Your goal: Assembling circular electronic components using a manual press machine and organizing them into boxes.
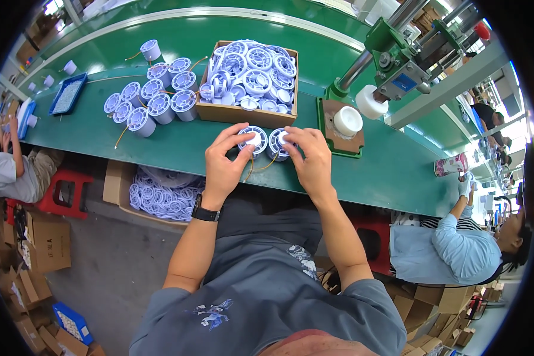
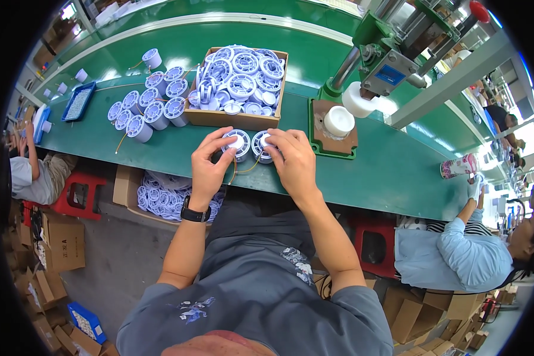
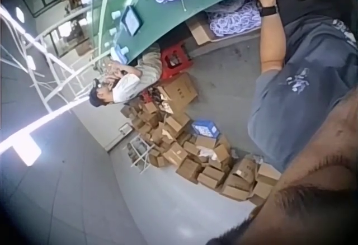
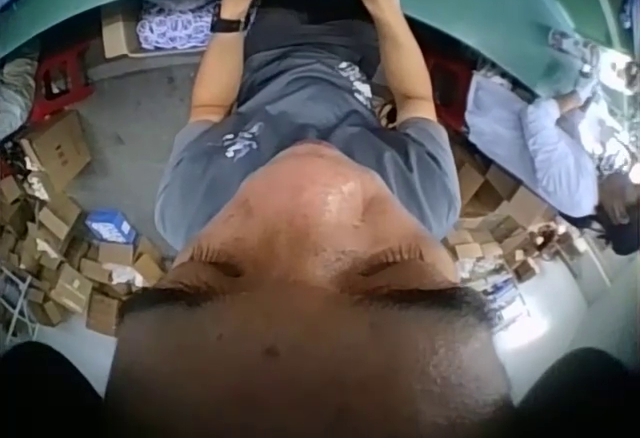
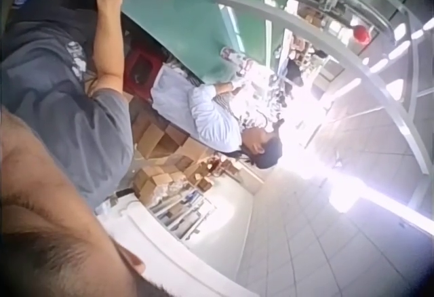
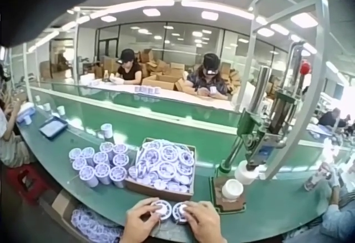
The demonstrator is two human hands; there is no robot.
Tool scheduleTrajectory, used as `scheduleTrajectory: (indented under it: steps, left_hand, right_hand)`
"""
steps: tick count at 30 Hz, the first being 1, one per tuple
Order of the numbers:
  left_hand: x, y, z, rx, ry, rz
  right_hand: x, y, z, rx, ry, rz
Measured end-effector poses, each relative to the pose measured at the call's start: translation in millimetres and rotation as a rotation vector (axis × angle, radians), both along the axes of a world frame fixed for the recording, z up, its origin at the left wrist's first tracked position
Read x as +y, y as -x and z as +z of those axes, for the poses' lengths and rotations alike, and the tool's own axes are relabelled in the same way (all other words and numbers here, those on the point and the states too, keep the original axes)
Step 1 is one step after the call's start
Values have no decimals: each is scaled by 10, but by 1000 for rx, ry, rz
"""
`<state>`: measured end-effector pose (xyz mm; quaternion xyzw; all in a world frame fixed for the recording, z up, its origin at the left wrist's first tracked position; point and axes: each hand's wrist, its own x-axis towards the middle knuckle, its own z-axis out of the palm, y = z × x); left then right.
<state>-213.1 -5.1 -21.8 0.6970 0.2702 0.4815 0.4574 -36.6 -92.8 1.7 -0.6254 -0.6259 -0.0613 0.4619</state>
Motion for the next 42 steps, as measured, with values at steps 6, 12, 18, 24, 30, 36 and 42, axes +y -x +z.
scheduleTrajectory:
  steps: [6, 12, 18, 24, 30, 36, 42]
  left_hand:
    - [11, 18, -24, 24, 0, -22]
    - [18, 18, -34, 35, -52, -11]
    - [20, 19, -17, 48, -22, -16]
    - [2, 8, -26, 5, 31, 9]
    - [6, 47, 56, 85, -24, -40]
    - [60, 146, 128, 262, -212, -74]
    - [100, 162, 131, 291, -296, -89]
  right_hand:
    - [-18, -5, 43, 93, 69, 17]
    - [-19, 27, 19, 13, 42, 39]
    - [-19, 42, 18, -29, 48, 43]
    - [-81, 162, -36, 1, 99, -11]
    - [-114, -125, -21, 33, 147, 257]
    - [-137, -180, -60, -8, 143, 340]
    - [1, -231, 258, 28, 150, 274]
